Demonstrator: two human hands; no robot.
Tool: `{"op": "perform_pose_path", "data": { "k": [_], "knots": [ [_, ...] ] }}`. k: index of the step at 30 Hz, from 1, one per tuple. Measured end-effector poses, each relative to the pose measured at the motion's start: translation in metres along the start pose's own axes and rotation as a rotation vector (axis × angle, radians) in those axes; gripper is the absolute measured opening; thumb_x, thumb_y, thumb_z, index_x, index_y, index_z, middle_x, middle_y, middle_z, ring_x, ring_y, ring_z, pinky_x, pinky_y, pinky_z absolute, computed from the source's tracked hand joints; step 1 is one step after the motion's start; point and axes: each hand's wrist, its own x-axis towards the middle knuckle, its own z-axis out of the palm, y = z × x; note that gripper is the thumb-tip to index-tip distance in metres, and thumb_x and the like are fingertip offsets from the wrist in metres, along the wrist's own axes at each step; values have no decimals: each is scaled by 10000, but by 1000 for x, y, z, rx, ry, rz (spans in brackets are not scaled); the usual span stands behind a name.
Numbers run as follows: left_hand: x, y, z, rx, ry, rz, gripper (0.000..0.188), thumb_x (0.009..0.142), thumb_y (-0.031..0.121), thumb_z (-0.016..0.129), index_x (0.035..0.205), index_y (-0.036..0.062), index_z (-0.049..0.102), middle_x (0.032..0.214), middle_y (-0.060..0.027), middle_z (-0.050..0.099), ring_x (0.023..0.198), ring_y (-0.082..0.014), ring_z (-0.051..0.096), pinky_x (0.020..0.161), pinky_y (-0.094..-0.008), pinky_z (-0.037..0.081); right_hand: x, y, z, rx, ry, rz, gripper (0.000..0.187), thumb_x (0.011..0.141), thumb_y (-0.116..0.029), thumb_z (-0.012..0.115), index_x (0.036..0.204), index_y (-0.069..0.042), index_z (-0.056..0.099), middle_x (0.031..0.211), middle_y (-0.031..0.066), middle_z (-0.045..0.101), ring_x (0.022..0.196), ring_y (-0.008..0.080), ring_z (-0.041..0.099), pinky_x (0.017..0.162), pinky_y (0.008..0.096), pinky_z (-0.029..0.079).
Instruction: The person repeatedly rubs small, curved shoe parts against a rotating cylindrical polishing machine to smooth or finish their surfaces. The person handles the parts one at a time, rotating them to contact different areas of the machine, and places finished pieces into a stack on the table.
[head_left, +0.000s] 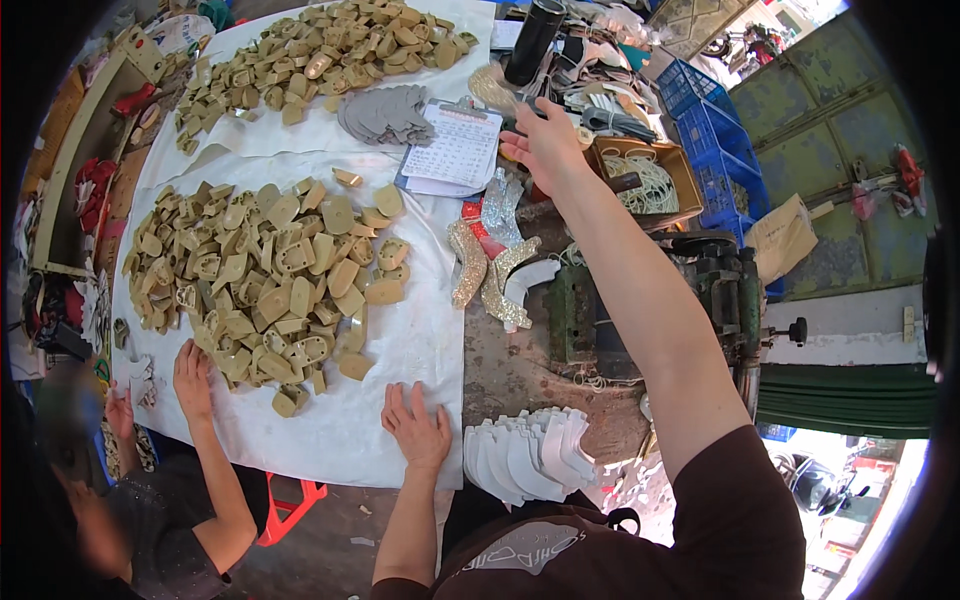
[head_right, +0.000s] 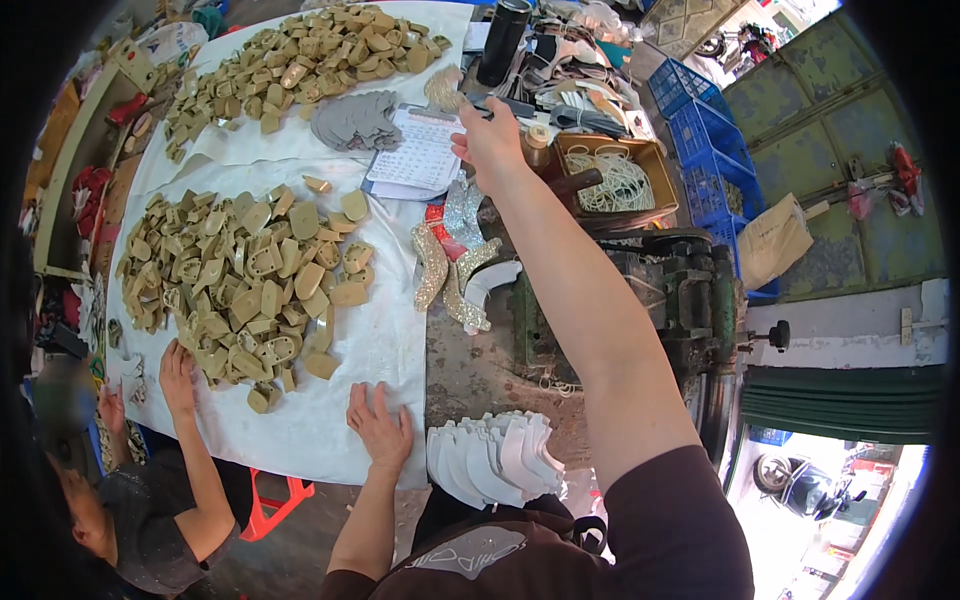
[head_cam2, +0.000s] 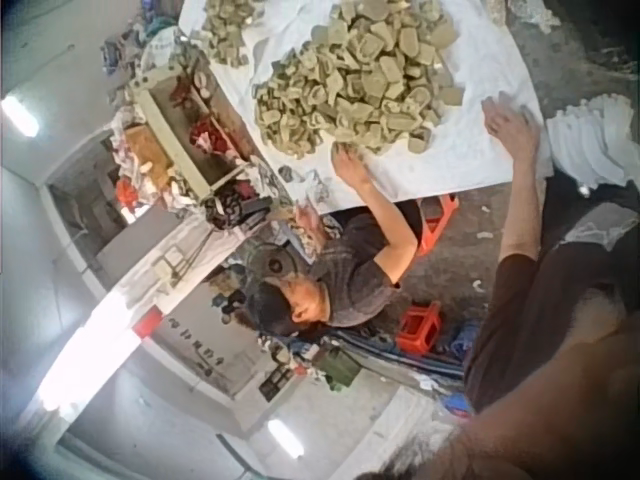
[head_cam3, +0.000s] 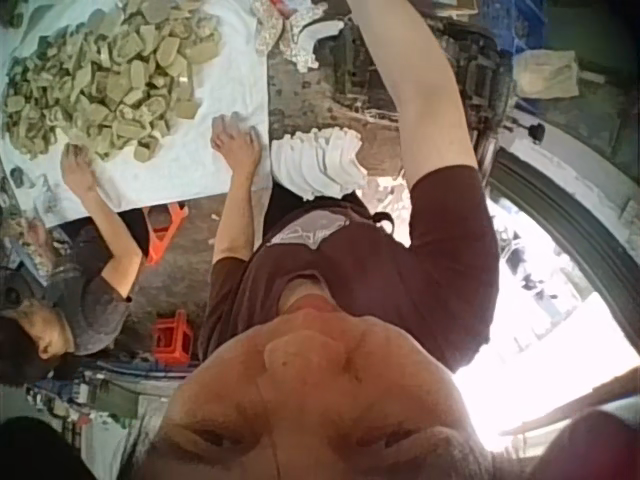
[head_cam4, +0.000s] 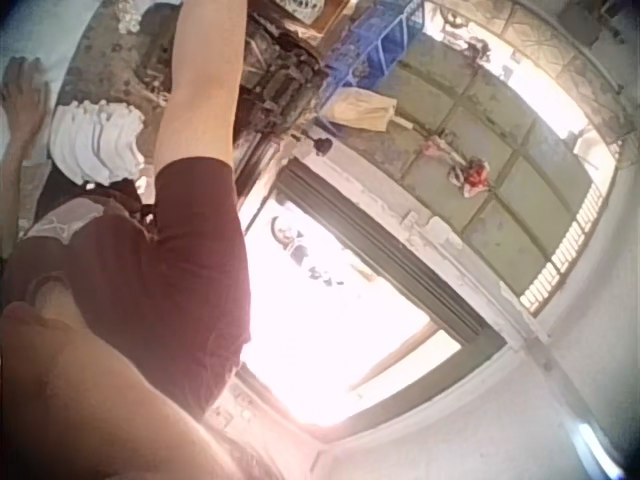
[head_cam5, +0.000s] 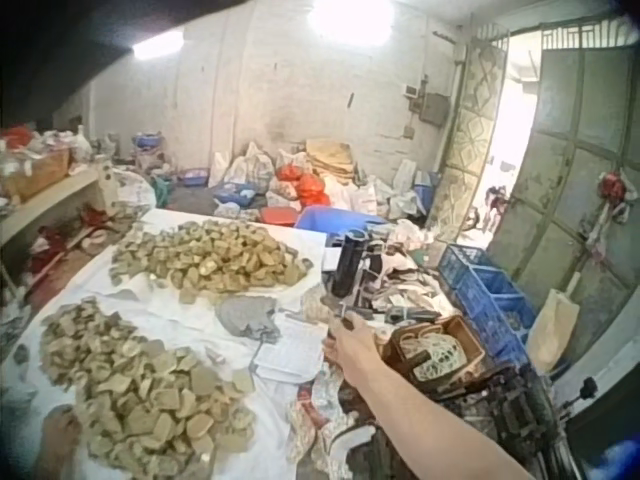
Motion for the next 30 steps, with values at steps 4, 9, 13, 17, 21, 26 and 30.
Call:
{"op": "perform_pose_path", "data": {
  "k": [4,9,13,17,21,26,30],
  "knots": [
    [0,-4,2,-17,20,16,560,746,189,639,1258,29,474,1323,-235,374,1296,-409,309,1022,-535,235,-35,26,-5,-259,-65,41,478,888,-80,564,1325,-3,389,930,84,572,794,135,563,660,282,479],
    [0,-5,3,-14,37,27,543,761,181,618,1261,26,471,1328,-239,374,1288,-415,317,1029,-529,240,-131,74,-56,-367,-210,4,367,883,-16,536,1245,4,478,863,33,587,730,107,572,662,253,475],
    [-3,-11,10,-44,74,50,569,771,155,606,1293,9,435,1343,-247,354,1287,-420,312,1047,-529,237,-203,84,-116,-516,-166,-79,288,872,-51,545,1153,13,547,791,70,622,690,135,593,637,287,478],
    [-7,-11,9,-276,153,47,598,788,99,585,1334,-22,371,1378,-258,294,1302,-425,274,1070,-521,231,-264,59,-164,-650,-131,-168,279,859,-67,558,1124,21,561,837,130,628,740,232,621,695,336,496],
    [-7,-16,-3,-321,99,51,591,802,73,572,1339,-33,351,1369,-255,276,1298,-417,260,1076,-505,235,-309,54,-211,-824,-69,-200,281,858,-106,560,1120,-8,577,909,155,613,842,308,620,754,382,495],
    [3,-3,-11,-240,-10,7,523,804,49,559,1297,-23,401,1299,-233,345,1237,-386,317,1045,-476,276,-349,108,-277,-954,148,44,294,842,-140,546,1110,-27,585,978,205,596,974,387,574,840,441,461],
    [9,38,-24,-306,-48,104,409,802,21,546,1204,-15,483,1193,-196,455,1161,-351,402,989,-458,328,-342,173,-332,-969,282,147,316,829,-133,548,1125,-25,573,1057,225,579,1057,390,546,897,436,440]
  ]
}}
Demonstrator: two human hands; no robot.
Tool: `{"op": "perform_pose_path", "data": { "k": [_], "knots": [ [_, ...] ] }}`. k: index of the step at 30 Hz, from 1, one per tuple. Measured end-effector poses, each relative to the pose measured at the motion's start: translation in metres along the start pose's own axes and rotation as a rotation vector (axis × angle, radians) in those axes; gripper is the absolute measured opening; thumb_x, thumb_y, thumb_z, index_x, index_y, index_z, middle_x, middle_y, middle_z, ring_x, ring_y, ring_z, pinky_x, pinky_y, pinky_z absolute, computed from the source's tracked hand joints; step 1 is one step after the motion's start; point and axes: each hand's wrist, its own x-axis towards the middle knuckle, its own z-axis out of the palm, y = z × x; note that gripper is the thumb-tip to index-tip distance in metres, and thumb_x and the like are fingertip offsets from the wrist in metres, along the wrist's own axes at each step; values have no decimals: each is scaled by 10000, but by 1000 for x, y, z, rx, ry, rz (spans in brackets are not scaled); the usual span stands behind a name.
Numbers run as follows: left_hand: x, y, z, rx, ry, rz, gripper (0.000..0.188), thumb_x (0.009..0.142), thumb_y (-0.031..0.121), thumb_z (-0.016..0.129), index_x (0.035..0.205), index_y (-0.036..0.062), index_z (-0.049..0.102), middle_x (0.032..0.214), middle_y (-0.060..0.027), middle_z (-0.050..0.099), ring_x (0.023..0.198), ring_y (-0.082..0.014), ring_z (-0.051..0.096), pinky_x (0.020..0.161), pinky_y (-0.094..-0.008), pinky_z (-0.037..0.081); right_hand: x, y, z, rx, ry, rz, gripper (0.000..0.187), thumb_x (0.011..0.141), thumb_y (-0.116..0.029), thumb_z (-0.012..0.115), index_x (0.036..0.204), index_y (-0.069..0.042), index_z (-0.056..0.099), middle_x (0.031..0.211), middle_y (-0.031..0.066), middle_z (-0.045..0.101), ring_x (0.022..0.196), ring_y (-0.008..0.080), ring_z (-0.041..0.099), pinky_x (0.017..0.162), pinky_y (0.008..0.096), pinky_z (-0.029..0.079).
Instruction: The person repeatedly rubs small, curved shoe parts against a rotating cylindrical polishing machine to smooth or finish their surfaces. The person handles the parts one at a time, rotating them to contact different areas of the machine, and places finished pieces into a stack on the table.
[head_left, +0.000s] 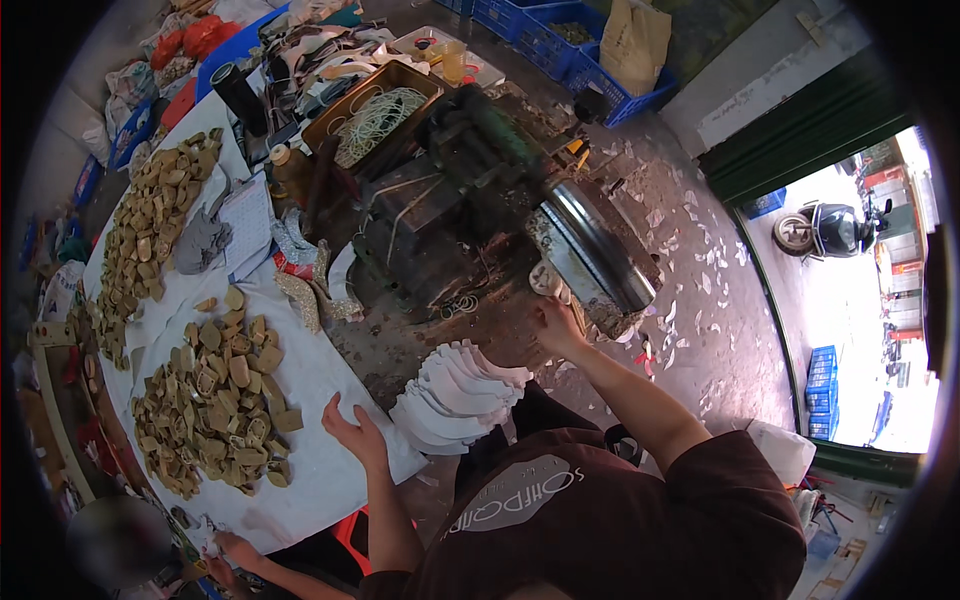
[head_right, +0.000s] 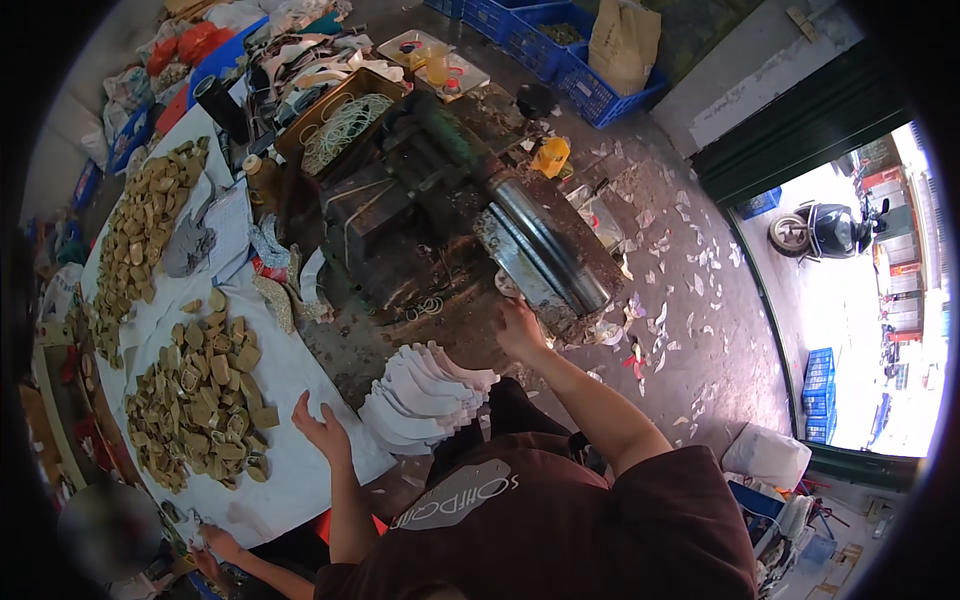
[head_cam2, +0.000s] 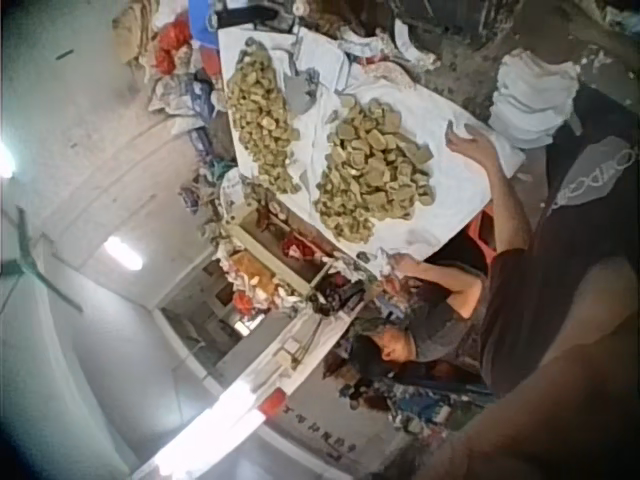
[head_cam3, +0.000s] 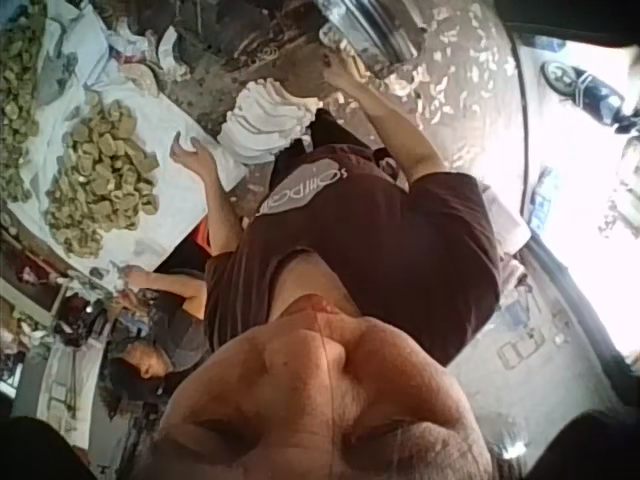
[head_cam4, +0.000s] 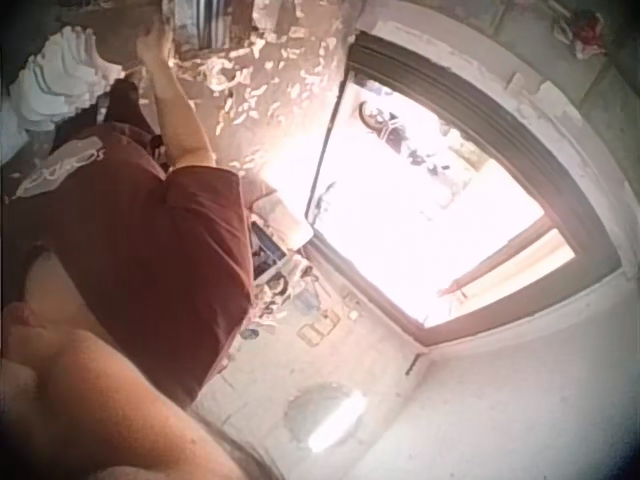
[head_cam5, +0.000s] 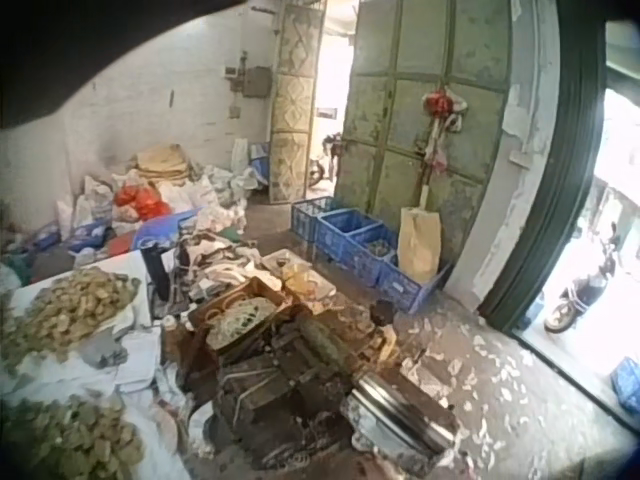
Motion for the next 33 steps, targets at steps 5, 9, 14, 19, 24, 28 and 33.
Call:
{"op": "perform_pose_path", "data": {
  "k": [5,9,14,19,24,28,33],
  "knots": [
    [-3,63,2,-143,-122,20,341,798,2,540,1139,15,536,1113,-159,528,1063,-327,490,907,-431,391,-5,30,-13,214,128,260,364,859,-179,551,1193,-33,531,1086,208,591,1031,374,569,899,426,436],
    [-12,96,4,-134,-165,120,321,799,3,534,1118,30,564,1111,-142,549,1043,-301,516,857,-365,419,-7,57,-26,250,171,220,375,868,-199,552,1200,-27,529,1104,206,591,1033,369,569,917,423,429],
    [-28,157,18,-343,-370,114,286,836,30,548,1120,26,583,1021,-118,599,944,-236,581,808,-341,462,-4,61,-22,209,142,79,390,880,-225,553,1210,-20,526,1126,203,591,1037,363,568,939,420,421],
    [-56,190,92,-566,-892,-94,297,887,42,512,1176,28,577,1078,-118,625,992,-184,594,844,-300,468,-6,49,3,96,135,-82,408,891,-251,554,1220,-13,524,1147,200,591,1040,356,568,960,416,412],
    [-83,181,180,-813,-1013,-403,286,883,29,502,1158,-10,569,1018,-58,620,945,-133,564,768,-252,431,3,51,13,53,188,-174,413,897,-265,557,1222,-12,527,1157,197,593,1041,350,569,968,414,411],
    [-88,188,203,-536,-1067,-380,422,853,26,517,1266,-51,474,1197,-185,578,1114,-296,567,954,-343,428,9,71,0,44,204,-243,401,896,-260,560,1214,-18,535,1149,193,597,1038,344,573,958,412,420],
    [-111,184,245,-141,-988,-60,441,844,88,540,1267,-16,477,1227,-199,555,1135,-354,536,960,-376,424,11,91,-22,29,176,-294,386,894,-255,564,1204,-26,546,1140,189,603,1035,337,578,946,411,431]
  ]
}}
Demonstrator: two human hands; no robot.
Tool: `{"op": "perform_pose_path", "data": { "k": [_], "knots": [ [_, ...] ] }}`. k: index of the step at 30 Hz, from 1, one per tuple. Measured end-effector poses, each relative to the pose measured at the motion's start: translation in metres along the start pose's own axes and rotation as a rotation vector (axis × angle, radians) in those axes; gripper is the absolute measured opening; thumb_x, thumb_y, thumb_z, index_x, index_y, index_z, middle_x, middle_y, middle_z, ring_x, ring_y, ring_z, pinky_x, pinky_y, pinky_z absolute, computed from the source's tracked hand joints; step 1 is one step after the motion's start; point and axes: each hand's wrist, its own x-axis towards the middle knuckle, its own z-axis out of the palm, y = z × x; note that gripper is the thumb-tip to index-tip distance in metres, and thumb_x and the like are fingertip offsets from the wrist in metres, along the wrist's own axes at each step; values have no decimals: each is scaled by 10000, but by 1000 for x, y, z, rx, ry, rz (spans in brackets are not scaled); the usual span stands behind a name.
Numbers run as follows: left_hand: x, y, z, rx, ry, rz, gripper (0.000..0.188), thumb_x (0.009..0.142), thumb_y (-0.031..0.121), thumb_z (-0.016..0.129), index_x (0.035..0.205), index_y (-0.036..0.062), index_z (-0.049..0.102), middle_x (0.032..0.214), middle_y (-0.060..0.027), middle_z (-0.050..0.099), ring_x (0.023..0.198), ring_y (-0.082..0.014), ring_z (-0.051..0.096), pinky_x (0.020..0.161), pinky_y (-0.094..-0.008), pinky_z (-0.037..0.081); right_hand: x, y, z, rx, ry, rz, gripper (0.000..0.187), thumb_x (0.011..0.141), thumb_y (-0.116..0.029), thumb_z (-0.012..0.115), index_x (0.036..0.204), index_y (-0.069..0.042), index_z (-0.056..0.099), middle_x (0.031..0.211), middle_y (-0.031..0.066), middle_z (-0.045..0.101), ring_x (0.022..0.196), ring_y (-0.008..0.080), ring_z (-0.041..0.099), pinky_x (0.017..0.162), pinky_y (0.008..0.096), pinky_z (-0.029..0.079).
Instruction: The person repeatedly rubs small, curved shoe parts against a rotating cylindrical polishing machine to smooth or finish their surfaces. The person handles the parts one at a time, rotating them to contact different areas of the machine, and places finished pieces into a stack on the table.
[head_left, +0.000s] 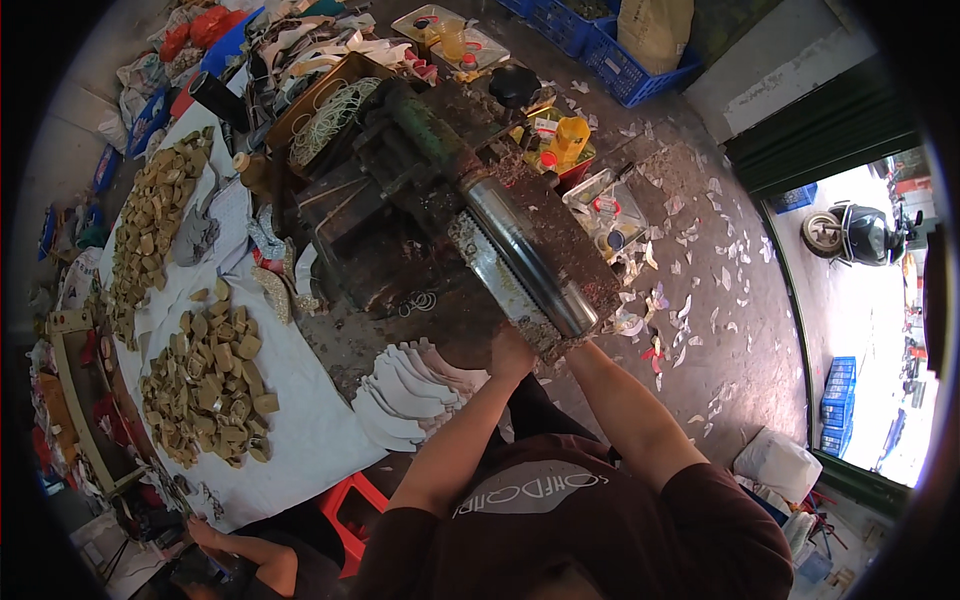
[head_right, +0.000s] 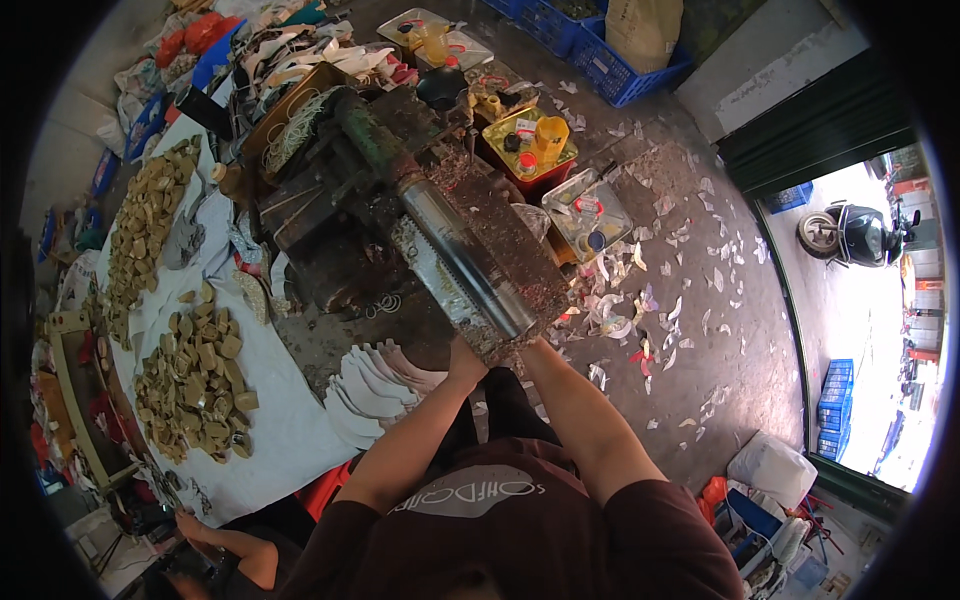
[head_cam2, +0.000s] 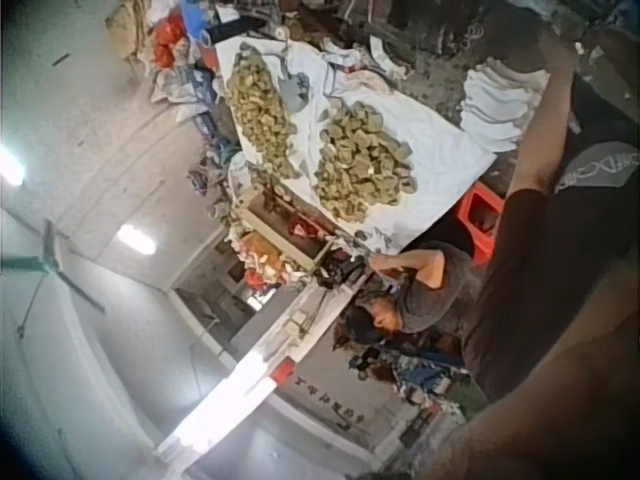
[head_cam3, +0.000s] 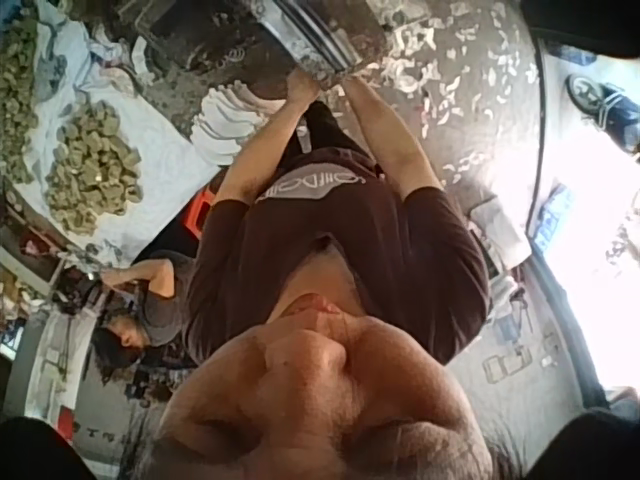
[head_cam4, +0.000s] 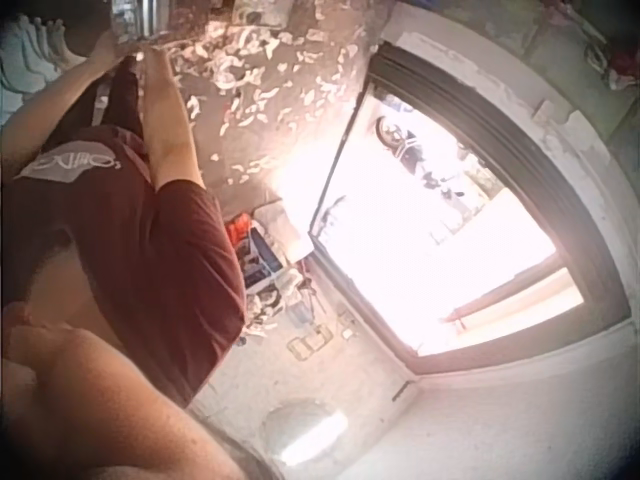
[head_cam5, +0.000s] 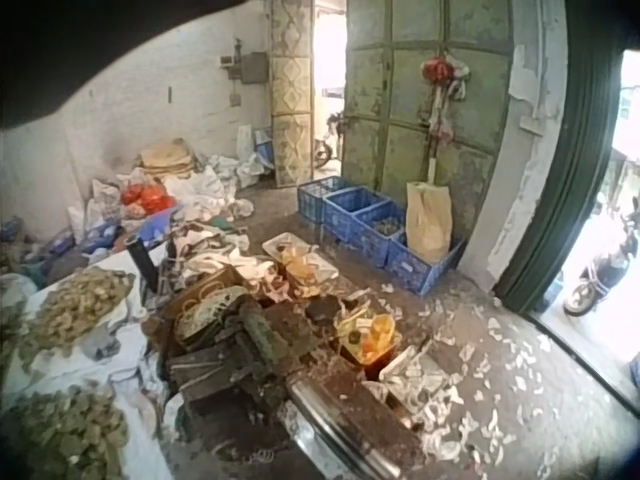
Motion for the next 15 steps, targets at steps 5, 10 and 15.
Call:
{"op": "perform_pose_path", "data": {
  "k": [5,10,15],
  "knots": [
    [55,-53,54,-2061,-364,111,410,952,281,393,1281,58,496,1298,-80,525,1147,-330,518,971,-425,406,9,6,-14,-3,-25,-55,371,892,-249,568,1194,-35,556,1130,185,608,1032,330,582,933,409,442],
    [62,-45,50,-1784,-100,-266,429,988,311,320,1295,63,487,1312,-79,514,1208,-273,470,983,-388,391,22,19,-31,11,-102,-122,356,891,-244,572,1184,-43,567,1121,180,614,1028,323,587,920,407,453],
    [-3,50,-53,-1146,49,-472,243,996,239,395,1128,90,535,785,-45,545,584,-151,479,474,-293,377,24,20,-29,-2,-80,-176,342,889,-239,576,1174,-51,578,1111,176,619,1025,316,591,908,406,464]
  ]
}}
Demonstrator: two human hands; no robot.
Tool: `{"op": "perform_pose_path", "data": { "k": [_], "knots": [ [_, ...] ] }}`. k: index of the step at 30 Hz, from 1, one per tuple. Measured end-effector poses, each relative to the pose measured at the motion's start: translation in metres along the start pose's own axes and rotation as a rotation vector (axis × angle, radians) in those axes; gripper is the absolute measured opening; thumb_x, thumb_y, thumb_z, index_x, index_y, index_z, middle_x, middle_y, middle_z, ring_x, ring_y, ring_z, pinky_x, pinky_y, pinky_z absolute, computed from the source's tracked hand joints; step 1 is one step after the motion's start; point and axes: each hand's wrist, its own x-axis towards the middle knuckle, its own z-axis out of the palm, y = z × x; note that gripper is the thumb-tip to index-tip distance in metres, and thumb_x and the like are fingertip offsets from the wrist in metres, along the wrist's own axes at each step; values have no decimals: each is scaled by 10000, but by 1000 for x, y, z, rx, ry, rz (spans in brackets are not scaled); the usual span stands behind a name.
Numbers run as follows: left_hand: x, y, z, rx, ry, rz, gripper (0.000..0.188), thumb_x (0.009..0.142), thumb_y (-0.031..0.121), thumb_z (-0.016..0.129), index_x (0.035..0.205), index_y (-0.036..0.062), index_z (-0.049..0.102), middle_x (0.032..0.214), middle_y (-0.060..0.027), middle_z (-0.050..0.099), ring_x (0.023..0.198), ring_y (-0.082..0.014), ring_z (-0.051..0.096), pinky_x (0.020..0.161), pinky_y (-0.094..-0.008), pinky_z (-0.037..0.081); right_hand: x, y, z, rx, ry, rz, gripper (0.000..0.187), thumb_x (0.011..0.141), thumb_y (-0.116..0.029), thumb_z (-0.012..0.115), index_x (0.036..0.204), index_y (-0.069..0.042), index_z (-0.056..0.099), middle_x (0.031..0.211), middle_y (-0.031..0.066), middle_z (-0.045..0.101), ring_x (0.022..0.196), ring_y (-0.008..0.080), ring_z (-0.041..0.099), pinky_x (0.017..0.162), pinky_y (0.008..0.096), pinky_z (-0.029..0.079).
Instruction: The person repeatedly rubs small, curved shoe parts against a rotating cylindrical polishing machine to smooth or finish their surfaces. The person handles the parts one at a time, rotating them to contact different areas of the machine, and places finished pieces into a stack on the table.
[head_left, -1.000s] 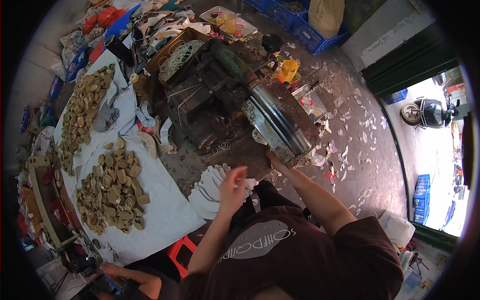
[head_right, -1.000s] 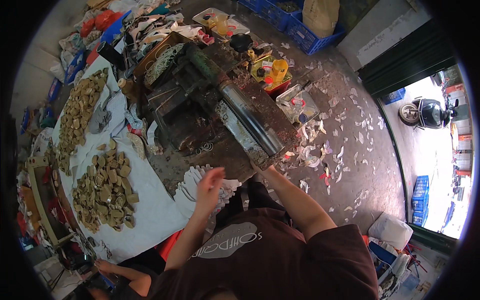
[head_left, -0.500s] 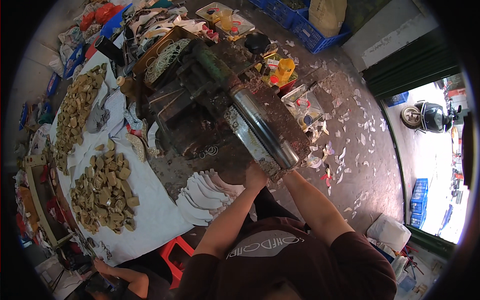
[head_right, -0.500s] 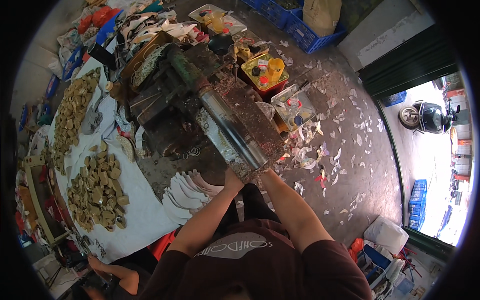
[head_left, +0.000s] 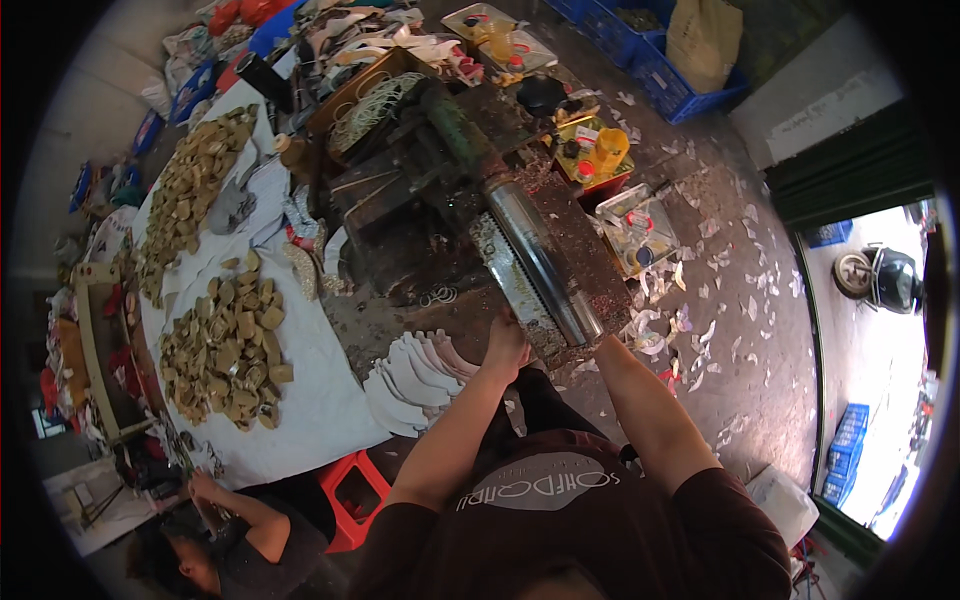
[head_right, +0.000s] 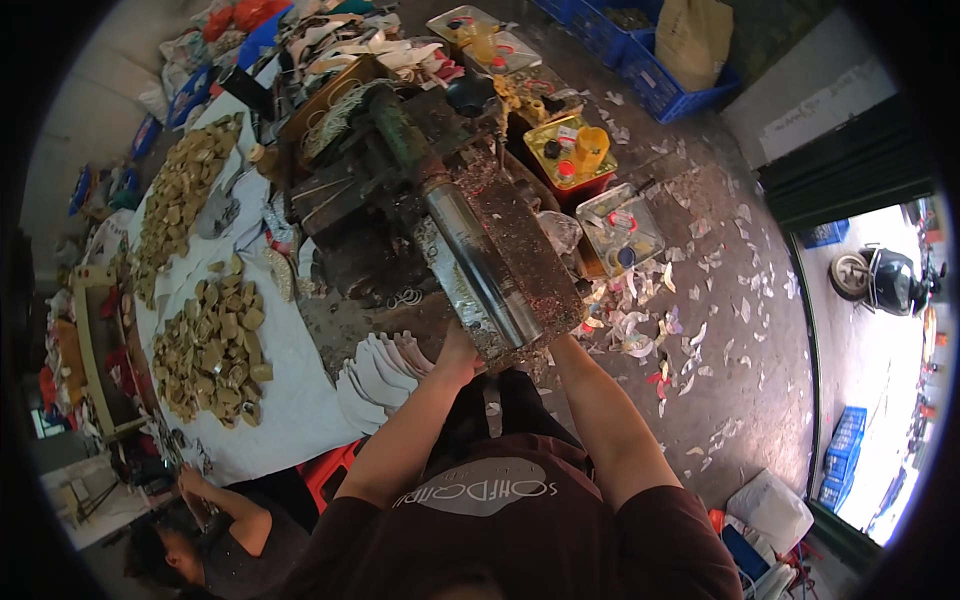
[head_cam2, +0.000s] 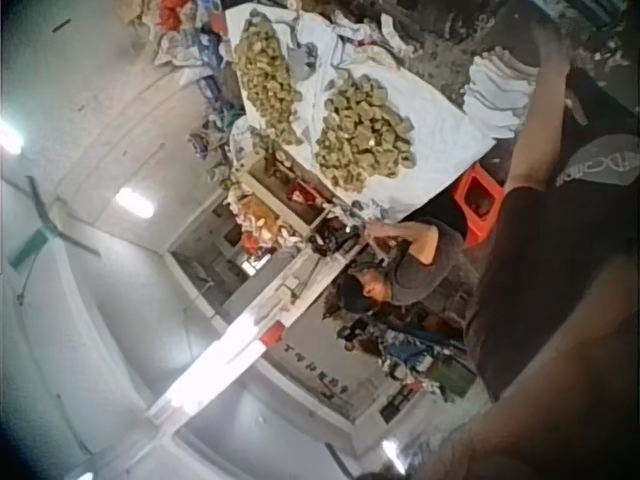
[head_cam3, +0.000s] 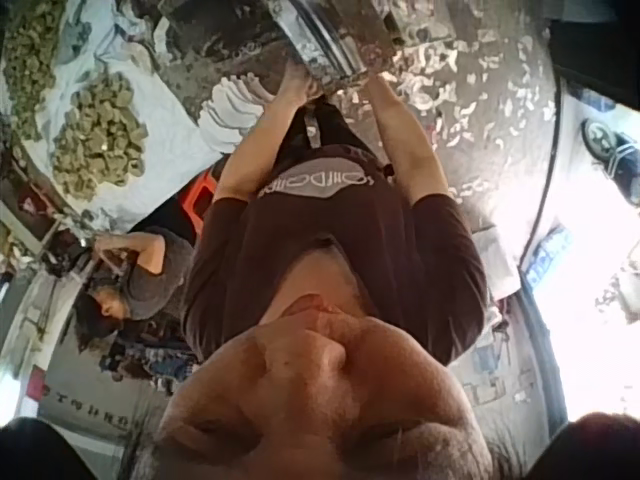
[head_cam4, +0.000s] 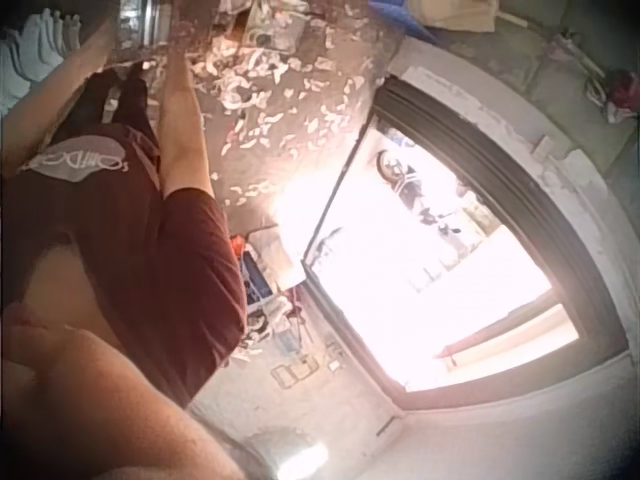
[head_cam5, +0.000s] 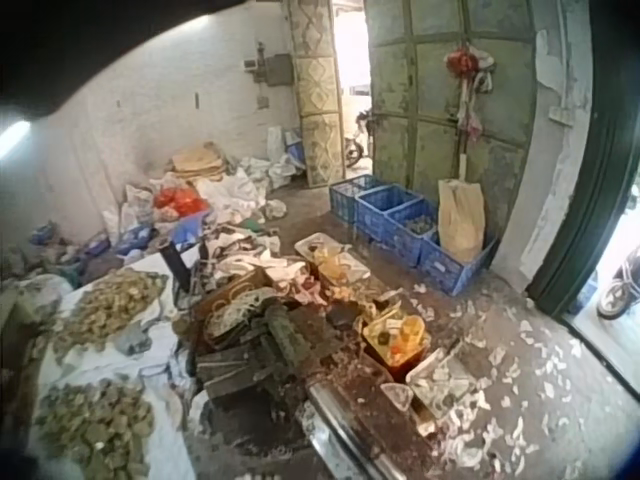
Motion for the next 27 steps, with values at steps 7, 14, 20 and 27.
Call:
{"op": "perform_pose_path", "data": {
  "k": [7,14,20,27],
  "knots": [
    [-118,33,-32,35,-89,59,89,975,162,441,1020,98,485,566,52,331,399,-54,269,341,-227,171,-9,-17,22,-135,243,-111,322,886,-231,582,1160,-62,592,1098,169,627,1021,306,598,890,403,480],
    [-174,10,-76,963,258,892,152,966,160,480,968,28,554,577,-41,453,451,-131,447,429,-314,363,-49,-80,-24,-192,-406,14,330,897,-240,536,1178,-75,583,1109,180,624,1046,330,591,907,422,468],
    [-182,38,-67,1233,86,1024,126,899,81,530,973,3,596,765,-157,587,657,-305,588,589,-392,452,-73,-136,-59,176,-478,17,310,909,-246,518,1146,-55,579,997,189,627,965,342,611,835,436,493],
    [-195,58,-80,1225,-12,1015,136,871,46,537,980,-2,603,787,-159,574,692,-330,587,613,-394,457,-49,-242,-116,284,115,-195,307,827,-28,597,1131,-14,562,970,149,599,873,335,604,779,412,496]
  ]
}}
